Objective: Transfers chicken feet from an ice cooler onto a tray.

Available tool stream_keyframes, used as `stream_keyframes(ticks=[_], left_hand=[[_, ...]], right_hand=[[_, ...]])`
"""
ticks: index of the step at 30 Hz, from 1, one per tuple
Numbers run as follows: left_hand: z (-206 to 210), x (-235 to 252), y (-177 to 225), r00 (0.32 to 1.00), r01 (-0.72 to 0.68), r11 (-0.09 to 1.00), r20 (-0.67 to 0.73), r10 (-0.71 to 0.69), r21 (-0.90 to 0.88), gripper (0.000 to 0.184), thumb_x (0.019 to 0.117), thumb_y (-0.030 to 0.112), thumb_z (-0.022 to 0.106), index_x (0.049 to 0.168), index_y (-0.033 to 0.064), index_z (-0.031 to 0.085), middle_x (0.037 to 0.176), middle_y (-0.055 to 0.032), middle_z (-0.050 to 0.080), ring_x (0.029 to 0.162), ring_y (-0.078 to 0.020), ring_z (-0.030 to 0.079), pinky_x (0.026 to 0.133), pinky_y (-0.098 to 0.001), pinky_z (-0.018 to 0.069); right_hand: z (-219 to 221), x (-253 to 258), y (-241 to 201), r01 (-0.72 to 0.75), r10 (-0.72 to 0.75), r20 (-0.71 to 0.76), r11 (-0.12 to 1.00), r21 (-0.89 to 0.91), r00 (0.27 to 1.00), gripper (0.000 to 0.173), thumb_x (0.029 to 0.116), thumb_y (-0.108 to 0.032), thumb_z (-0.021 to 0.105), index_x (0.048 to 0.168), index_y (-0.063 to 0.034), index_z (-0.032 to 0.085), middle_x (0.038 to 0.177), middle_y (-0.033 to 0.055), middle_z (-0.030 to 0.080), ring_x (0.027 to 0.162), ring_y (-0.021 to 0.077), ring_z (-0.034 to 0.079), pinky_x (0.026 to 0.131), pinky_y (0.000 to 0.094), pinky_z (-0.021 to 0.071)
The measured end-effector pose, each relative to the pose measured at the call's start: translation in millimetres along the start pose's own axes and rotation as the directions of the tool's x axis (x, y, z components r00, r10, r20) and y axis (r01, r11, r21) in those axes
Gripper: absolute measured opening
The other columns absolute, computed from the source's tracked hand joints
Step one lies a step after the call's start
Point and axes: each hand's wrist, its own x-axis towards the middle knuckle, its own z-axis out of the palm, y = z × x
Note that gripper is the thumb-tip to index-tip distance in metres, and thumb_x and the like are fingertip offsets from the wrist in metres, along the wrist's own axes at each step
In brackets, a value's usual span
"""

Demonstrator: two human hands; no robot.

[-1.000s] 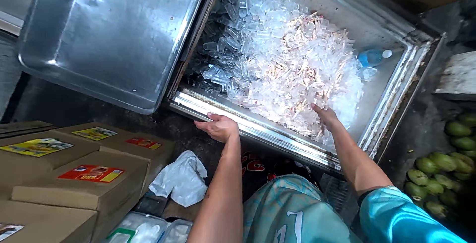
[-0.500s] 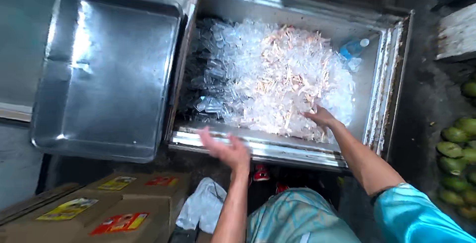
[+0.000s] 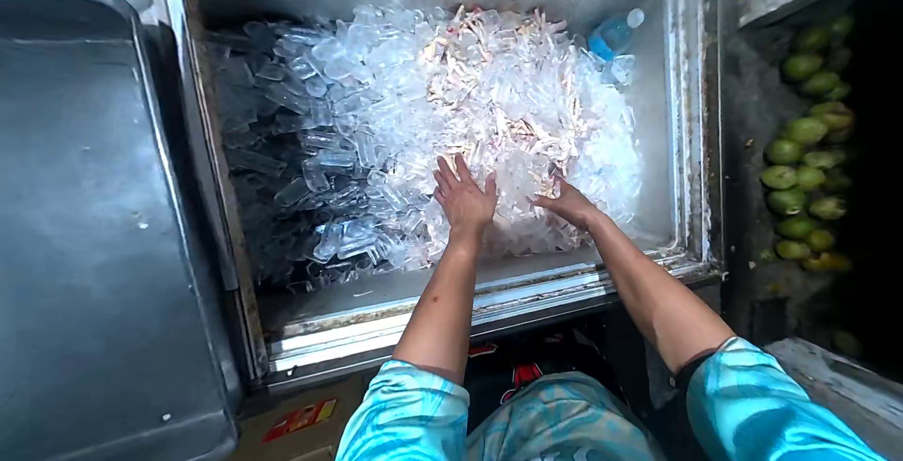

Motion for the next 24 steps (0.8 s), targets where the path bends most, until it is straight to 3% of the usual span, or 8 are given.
stream_keyframes(ticks=[4,7,9,11,16,18,21,24], left_hand=[[-9.1,13.1,-8.9,0.999,-0.046,0.999,0.010,0.046,-0.023,0.092,0.0949,0.070,0.048,0.164,0.0154,0.023,0.170,-0.0219,0.010,0.146,-0.0464,0.035,0.104,-0.0706,0.0380],[-15.8,15.7,-13.9,0.995,-0.099,0.995,0.019,0.099,-0.024,0.085,0.0919,0.071,0.053,0.152,0.0113,0.044,0.165,-0.0251,0.023,0.135,-0.0490,0.045,0.097,-0.0685,0.0442],[-20.5,14.7,-17.0,0.990,-0.124,0.992,0.065,0.125,-0.017,0.077,0.0934,0.069,0.053,0.141,0.0089,0.054,0.163,-0.0261,0.025,0.127,-0.0499,0.051,0.094,-0.0666,0.0481],[-26.5,16.0,-17.4,0.984,-0.142,0.990,0.110,0.141,0.003,0.072,0.0965,0.065,0.052,0.137,0.0054,0.058,0.163,-0.0281,0.024,0.123,-0.0508,0.055,0.094,-0.0654,0.0497],[-36.5,7.1,-24.6,0.974,-0.131,0.991,0.181,0.136,-0.038,0.061,0.1025,0.057,0.045,0.130,0.0052,0.062,0.162,-0.0258,0.028,0.112,-0.0452,0.064,0.089,-0.0609,0.0558],[-44.8,0.4,-29.5,0.972,-0.067,0.991,0.216,0.091,-0.117,0.065,0.1016,0.059,0.047,0.138,0.0055,0.056,0.159,-0.0256,0.033,0.109,-0.0432,0.066,0.089,-0.0594,0.0565],[-56.5,-6.9,-23.2,0.947,0.047,0.980,0.321,0.018,-0.192,0.090,0.0940,0.063,0.060,0.157,0.0043,0.034,0.158,-0.0286,0.034,0.120,-0.0443,0.061,0.097,-0.0604,0.0529],[-55.4,-5.5,-17.2,0.940,0.120,0.974,0.338,-0.049,-0.190,0.106,0.0865,0.071,0.065,0.160,0.0037,0.027,0.159,-0.0288,0.032,0.123,-0.0433,0.060,0.098,-0.0595,0.0534]], right_hand=[[9.3,-13.3,-12.9,-0.011,0.010,-0.011,0.993,-0.115,1.000,0.086,0.0802,-0.058,0.082,0.147,-0.0149,0.049,0.124,0.0221,0.066,0.114,0.0363,0.065,0.098,0.0600,0.0516],[18.8,-25.9,-23.4,-0.037,0.035,-0.012,0.986,-0.160,0.999,0.093,0.0796,-0.063,0.080,0.153,-0.0207,0.042,0.127,0.0215,0.067,0.117,0.0375,0.065,0.099,0.0626,0.0505],[27.1,-30.1,-22.4,-0.036,0.033,-0.028,0.992,-0.118,0.999,0.102,0.0759,-0.066,0.081,0.156,-0.0195,0.038,0.129,0.0226,0.065,0.119,0.0382,0.064,0.100,0.0625,0.0503],[34.2,-33.2,-25.6,-0.045,0.044,-0.029,0.998,-0.038,0.999,0.110,0.0742,-0.066,0.082,0.159,-0.0175,0.031,0.133,0.0229,0.063,0.122,0.0367,0.062,0.103,0.0597,0.0499],[44.5,-27.2,-29.7,-0.057,0.059,-0.025,0.994,0.097,0.998,0.106,0.0762,-0.057,0.085,0.157,-0.0155,0.031,0.136,0.0227,0.061,0.124,0.0352,0.061,0.104,0.0576,0.0497],[44.8,-22.1,-33.7,-0.062,0.065,-0.029,0.993,0.102,0.997,0.108,0.0750,-0.059,0.085,0.157,-0.0143,0.030,0.136,0.0227,0.061,0.124,0.0352,0.061,0.104,0.0574,0.0497],[44.4,-18.6,-35.9,-0.052,0.057,-0.044,0.994,0.100,0.997,0.110,0.0746,-0.062,0.084,0.156,-0.0091,0.031,0.135,0.0231,0.061,0.124,0.0344,0.061,0.105,0.0556,0.0498],[44.2,-17.3,-34.5,-0.015,0.017,-0.018,0.994,0.106,1.000,0.107,0.0766,-0.058,0.085,0.155,-0.0076,0.032,0.136,0.0216,0.061,0.123,0.0317,0.062,0.104,0.0528,0.0517]])
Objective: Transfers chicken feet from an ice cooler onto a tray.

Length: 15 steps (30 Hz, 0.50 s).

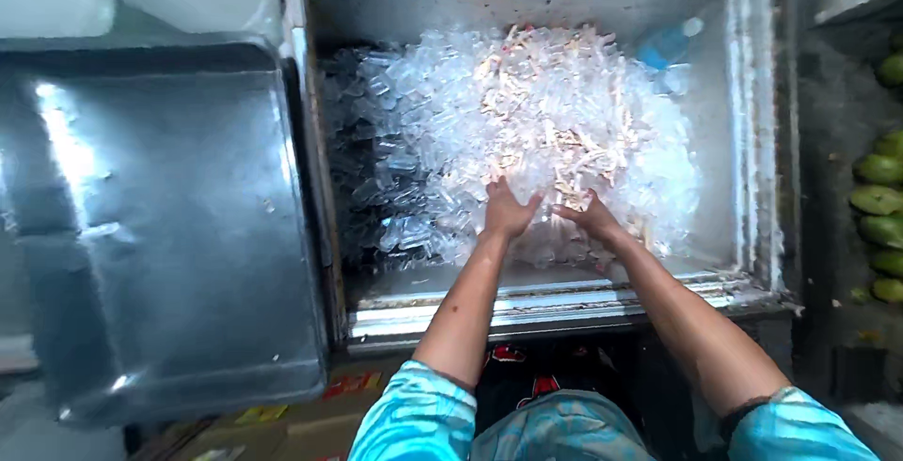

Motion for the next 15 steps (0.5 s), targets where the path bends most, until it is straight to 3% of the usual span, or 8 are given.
stream_keyframes(ticks=[4,7,9,11,13,15], left_hand=[[8.0,3.8,10.6,0.990,0.104,0.993,-0.087,-0.110,-0.061,0.115,0.0843,0.079,0.059,0.160,0.0011,0.023,0.158,-0.0309,0.032,0.125,-0.0449,0.058,0.098,-0.0610,0.0527],[18.5,3.6,20.8,0.984,0.141,0.990,-0.110,-0.140,0.007,0.122,0.0822,0.083,0.056,0.163,0.0019,0.015,0.162,-0.0310,0.026,0.133,-0.0470,0.051,0.104,-0.0625,0.0467],[22.1,4.0,22.0,0.982,0.146,0.988,-0.123,-0.140,0.042,0.123,0.0815,0.085,0.055,0.164,0.0026,0.013,0.164,-0.0305,0.024,0.136,-0.0469,0.048,0.106,-0.0625,0.0443],[18.7,3.8,21.6,0.983,0.150,0.988,-0.117,-0.144,0.040,0.121,0.0813,0.084,0.057,0.164,0.0053,0.016,0.163,-0.0286,0.027,0.135,-0.0456,0.049,0.106,-0.0622,0.0446],[12.5,6.2,19.3,0.984,0.140,0.990,-0.109,-0.138,0.007,0.117,0.0811,0.082,0.060,0.163,0.0077,0.021,0.158,-0.0275,0.034,0.127,-0.0441,0.056,0.099,-0.0620,0.0500],[5.9,11.7,16.2,0.982,0.152,0.986,-0.105,-0.158,-0.064,0.116,0.0813,0.082,0.060,0.163,0.0094,0.021,0.155,-0.0290,0.038,0.119,-0.0452,0.061,0.093,-0.0638,0.0533]], right_hand=[[5.5,-0.2,1.1,0.052,-0.058,0.049,0.992,0.118,0.997,0.100,0.0806,-0.045,0.087,0.156,-0.0086,0.030,0.138,0.0188,0.059,0.121,0.0256,0.062,0.101,0.0467,0.0544],[11.3,7.3,3.1,0.127,-0.133,0.017,0.972,0.198,0.991,0.107,0.0819,-0.039,0.086,0.161,-0.0101,0.020,0.147,0.0185,0.052,0.130,0.0241,0.058,0.106,0.0444,0.0524],[10.3,9.5,1.4,0.094,-0.108,0.041,0.964,0.249,0.993,0.106,0.0833,-0.040,0.085,0.162,-0.0110,0.019,0.148,0.0186,0.052,0.130,0.0255,0.058,0.104,0.0458,0.0533],[4.8,9.5,-0.7,-0.005,-0.029,0.111,0.958,0.287,0.993,0.094,0.0857,-0.044,0.083,0.158,-0.0131,0.030,0.135,0.0171,0.061,0.114,0.0254,0.066,0.091,0.0462,0.0586],[-1.4,10.0,-2.1,-0.084,0.013,0.212,0.941,0.328,0.977,0.080,0.0896,-0.046,0.078,0.151,-0.0126,0.039,0.114,0.0162,0.068,0.088,0.0250,0.070,0.072,0.0429,0.0615],[-5.1,9.8,-5.3,-0.132,0.028,0.289,0.929,0.346,0.957,0.071,0.0923,-0.046,0.075,0.146,-0.0109,0.043,0.103,0.0157,0.069,0.077,0.0250,0.070,0.064,0.0412,0.0619]])
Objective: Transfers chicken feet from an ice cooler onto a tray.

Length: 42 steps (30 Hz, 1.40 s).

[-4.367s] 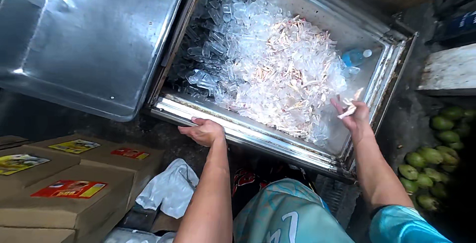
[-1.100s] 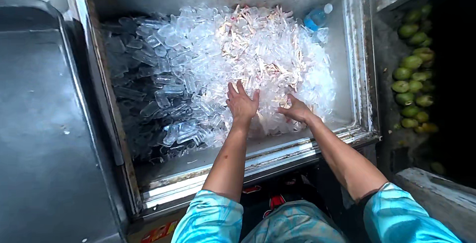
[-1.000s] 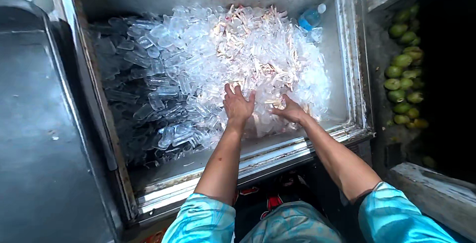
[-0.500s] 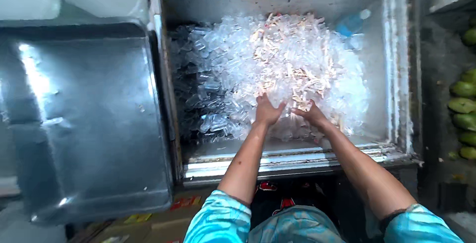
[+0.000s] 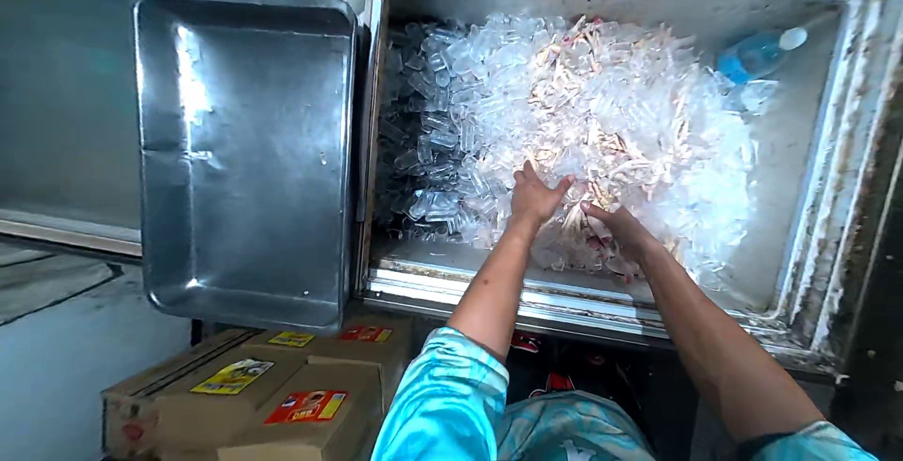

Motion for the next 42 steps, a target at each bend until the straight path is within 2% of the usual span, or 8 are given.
stream_keyframes(ticks=[8,13,19,26,28,34,37,42], left_hand=[[0.6,11.4,1.5,1.000,0.022,0.992,-0.010,-0.024,-0.121,0.105,0.0888,0.079,0.054,0.158,0.0038,0.031,0.155,-0.0298,0.037,0.129,-0.0457,0.054,0.101,-0.0643,0.0491],[21.4,5.3,-10.3,0.991,-0.072,0.990,-0.125,0.057,-0.119,0.094,0.0932,0.075,0.048,0.161,0.0115,0.031,0.164,-0.0152,0.035,0.136,-0.0349,0.052,0.106,-0.0581,0.0476],[11.3,1.8,-26.0,0.983,-0.168,0.968,-0.107,0.150,-0.186,0.083,0.0966,0.064,0.055,0.159,0.0119,0.037,0.158,-0.0167,0.044,0.142,-0.0314,0.047,0.115,-0.0535,0.0415],[-3.5,-5.2,-29.1,0.975,-0.214,0.966,-0.087,0.203,-0.144,0.081,0.0952,0.060,0.062,0.157,0.0128,0.041,0.151,-0.0163,0.052,0.134,-0.0305,0.056,0.112,-0.0507,0.0453],[-7.7,-7.0,-36.9,0.968,-0.244,0.957,-0.105,0.229,-0.160,0.079,0.0947,0.057,0.065,0.156,0.0127,0.043,0.147,-0.0164,0.055,0.128,-0.0300,0.059,0.108,-0.0503,0.0487],[2.6,-9.6,-53.1,0.954,-0.272,0.927,-0.196,0.225,-0.257,0.085,0.0944,0.059,0.064,0.159,0.0108,0.036,0.156,-0.0160,0.047,0.141,-0.0286,0.049,0.115,-0.0503,0.0429],[15.4,-15.7,-46.3,0.953,-0.253,0.935,-0.230,0.196,-0.250,0.075,0.0940,0.058,0.063,0.151,0.0116,0.050,0.153,-0.0126,0.051,0.139,-0.0265,0.052,0.113,-0.0479,0.0448],[28.7,-33.3,-35.2,0.924,-0.281,0.919,-0.337,0.182,-0.277,0.058,0.0926,0.056,0.066,0.136,0.0179,0.067,0.141,-0.0067,0.061,0.126,-0.0214,0.060,0.106,-0.0436,0.0511]], right_hand=[[6.3,9.7,-4.9,-0.098,0.086,0.121,0.991,0.092,0.989,0.063,0.0927,-0.058,0.068,0.133,-0.0104,0.056,0.094,0.0116,0.069,0.070,0.0213,0.067,0.059,0.0376,0.0593],[18.3,17.7,-12.1,-0.033,0.040,0.097,0.997,-0.074,0.994,0.072,0.0902,-0.061,0.069,0.137,-0.0078,0.057,0.114,0.0116,0.070,0.097,0.0203,0.070,0.083,0.0413,0.0606],[24.7,41.6,-7.1,-0.032,0.041,0.140,0.997,-0.066,0.989,0.068,0.0956,-0.063,0.059,0.140,-0.0111,0.056,0.122,0.0101,0.067,0.107,0.0181,0.066,0.090,0.0412,0.0577],[19.7,51.8,-10.7,-0.082,0.117,0.229,0.984,-0.159,0.966,0.066,0.0991,-0.066,0.049,0.128,-0.0082,0.060,0.104,0.0098,0.068,0.088,0.0184,0.068,0.075,0.0398,0.0593],[27.2,51.8,-12.6,-0.067,0.112,0.220,0.977,-0.203,0.969,0.064,0.1008,-0.063,0.048,0.128,-0.0067,0.061,0.103,0.0095,0.068,0.087,0.0172,0.067,0.076,0.0387,0.0593],[44.3,54.9,-15.0,0.022,0.041,0.206,0.954,-0.298,0.978,0.059,0.1043,-0.056,0.047,0.134,-0.0069,0.059,0.115,0.0097,0.069,0.102,0.0148,0.067,0.090,0.0362,0.0566],[34.4,53.0,-6.7,-0.023,0.066,0.216,0.980,-0.196,0.974,0.055,0.1057,-0.056,0.043,0.129,-0.0087,0.061,0.103,0.0082,0.069,0.089,0.0163,0.068,0.078,0.0371,0.0585],[32.2,24.7,-18.2,0.035,-0.007,0.196,0.990,-0.139,0.980,0.049,0.1068,-0.048,0.045,0.132,-0.0090,0.061,0.111,0.0073,0.071,0.099,0.0150,0.069,0.086,0.0362,0.0593]])
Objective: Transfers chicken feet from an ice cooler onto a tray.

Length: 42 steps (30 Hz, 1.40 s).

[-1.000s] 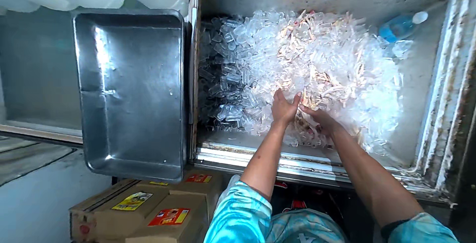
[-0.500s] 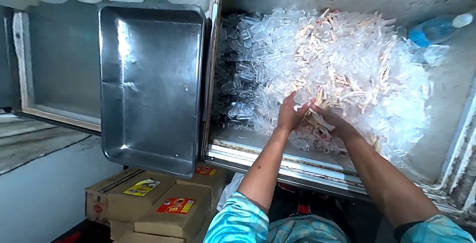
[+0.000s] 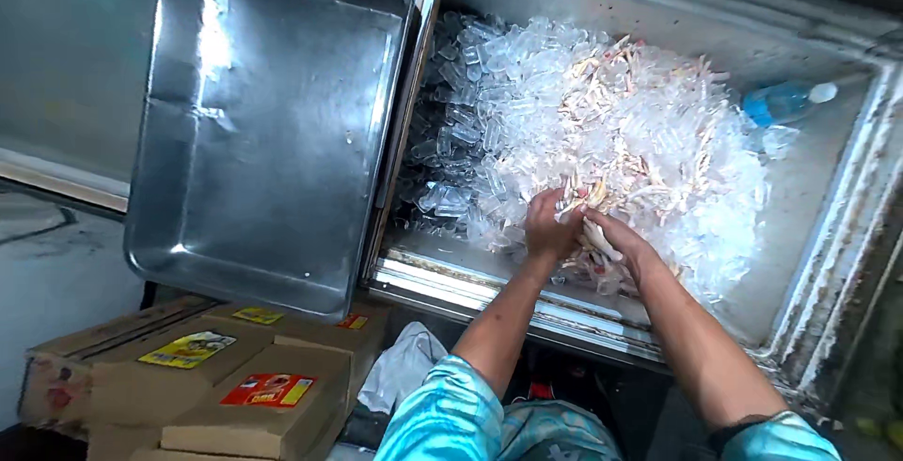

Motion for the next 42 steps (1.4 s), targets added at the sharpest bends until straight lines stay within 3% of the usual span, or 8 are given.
stream_keyframes(ticks=[13,16,20,25,30,33,38,42], left_hand=[[-53.0,-15.6,116.7,0.959,-0.285,0.872,-0.124,0.256,-0.399,0.057,0.0871,0.051,0.075,0.132,0.0149,0.071,0.141,-0.0151,0.060,0.120,-0.0268,0.064,0.101,-0.0429,0.0544],[-112.8,-11.5,154.1,0.940,-0.340,0.843,-0.163,0.298,-0.418,0.055,0.0859,0.048,0.077,0.130,0.0154,0.072,0.139,-0.0159,0.062,0.115,-0.0281,0.066,0.098,-0.0447,0.0554],[-243.4,-13.3,174.9,0.925,-0.372,0.901,-0.173,0.338,-0.224,0.050,0.0913,0.044,0.075,0.131,0.0144,0.070,0.135,-0.0141,0.064,0.116,-0.0310,0.065,0.095,-0.0521,0.0556],[-400.9,-6.2,129.0,0.943,-0.189,0.980,-0.267,0.199,0.063,0.050,0.0948,0.054,0.066,0.131,0.0197,0.070,0.134,-0.0126,0.065,0.126,-0.0318,0.061,0.105,-0.0598,0.0481],[-475.4,10.9,-1.7,0.963,-0.099,0.994,-0.257,0.085,-0.044,0.061,0.1055,0.059,0.042,0.150,0.0177,0.052,0.147,-0.0142,0.056,0.132,-0.0267,0.057,0.109,-0.0559,0.0451],[-479.5,3.2,-64.9,0.898,-0.198,0.979,-0.408,0.163,-0.046,0.065,0.1074,0.051,0.042,0.148,0.0003,0.047,0.142,-0.0221,0.056,0.126,-0.0225,0.058,0.108,-0.0425,0.0474],[-389.1,-64.0,-27.4,0.706,-0.298,0.951,-0.651,0.278,0.083,0.047,0.1096,0.021,0.042,0.137,-0.0154,0.051,0.133,-0.0320,0.059,0.122,-0.0299,0.060,0.108,-0.0353,0.0463],[-257.7,-92.5,19.3,0.929,-0.304,0.952,-0.217,0.301,0.017,0.041,0.1060,0.017,0.046,0.133,-0.0119,0.055,0.129,-0.0304,0.061,0.116,-0.0317,0.064,0.100,-0.0424,0.0521]], right_hand=[[26.1,-137.3,-94.6,0.384,-0.383,-0.120,0.923,-0.013,0.916,0.043,0.1070,-0.049,0.034,0.113,-0.0182,0.064,0.090,-0.0033,0.074,0.080,0.0059,0.071,0.071,0.0273,0.0625],[57.8,-163.2,-141.3,0.494,-0.495,-0.098,0.869,-0.029,0.864,0.045,0.1035,-0.059,0.041,0.109,-0.0214,0.064,0.085,-0.0063,0.073,0.073,0.0029,0.070,0.064,0.0234,0.0614],[156.8,-180.5,-201.5,0.623,-0.622,-0.037,0.779,0.064,0.782,0.038,0.1117,-0.040,0.027,0.113,-0.0218,0.060,0.090,-0.0094,0.072,0.078,-0.0005,0.068,0.068,0.0202,0.0602],[303.3,-141.6,-235.3,0.289,-0.437,0.296,0.854,0.432,0.850,0.053,0.1067,-0.057,0.026,0.107,-0.0173,0.062,0.082,0.0011,0.069,0.069,0.0120,0.066,0.059,0.0321,0.0578],[383.8,-101.1,-208.3,0.165,-0.277,0.296,0.921,0.353,0.914,0.073,0.0948,-0.058,0.063,0.155,-0.0283,0.035,0.129,0.0241,0.060,0.103,0.0432,0.064,0.075,0.0645,0.0546],[352.2,-133.8,-185.7,0.368,-0.380,0.214,0.925,0.097,0.900,0.071,0.1008,-0.035,0.067,0.161,-0.0191,0.032,0.140,0.0268,0.055,0.116,0.0451,0.060,0.086,0.0645,0.0532],[156.3,-151.4,-89.1,0.377,-0.393,-0.028,0.897,-0.231,0.919,0.042,0.1070,-0.025,0.055,0.147,-0.0120,0.052,0.128,0.0166,0.067,0.107,0.0265,0.068,0.089,0.0451,0.0562],[-34.9,-140.9,12.4,-0.058,-0.180,-0.493,0.901,-0.429,0.851,0.055,0.1044,-0.037,0.059,0.147,-0.0042,0.049,0.133,0.0237,0.064,0.120,0.0369,0.064,0.104,0.0566,0.0498]])
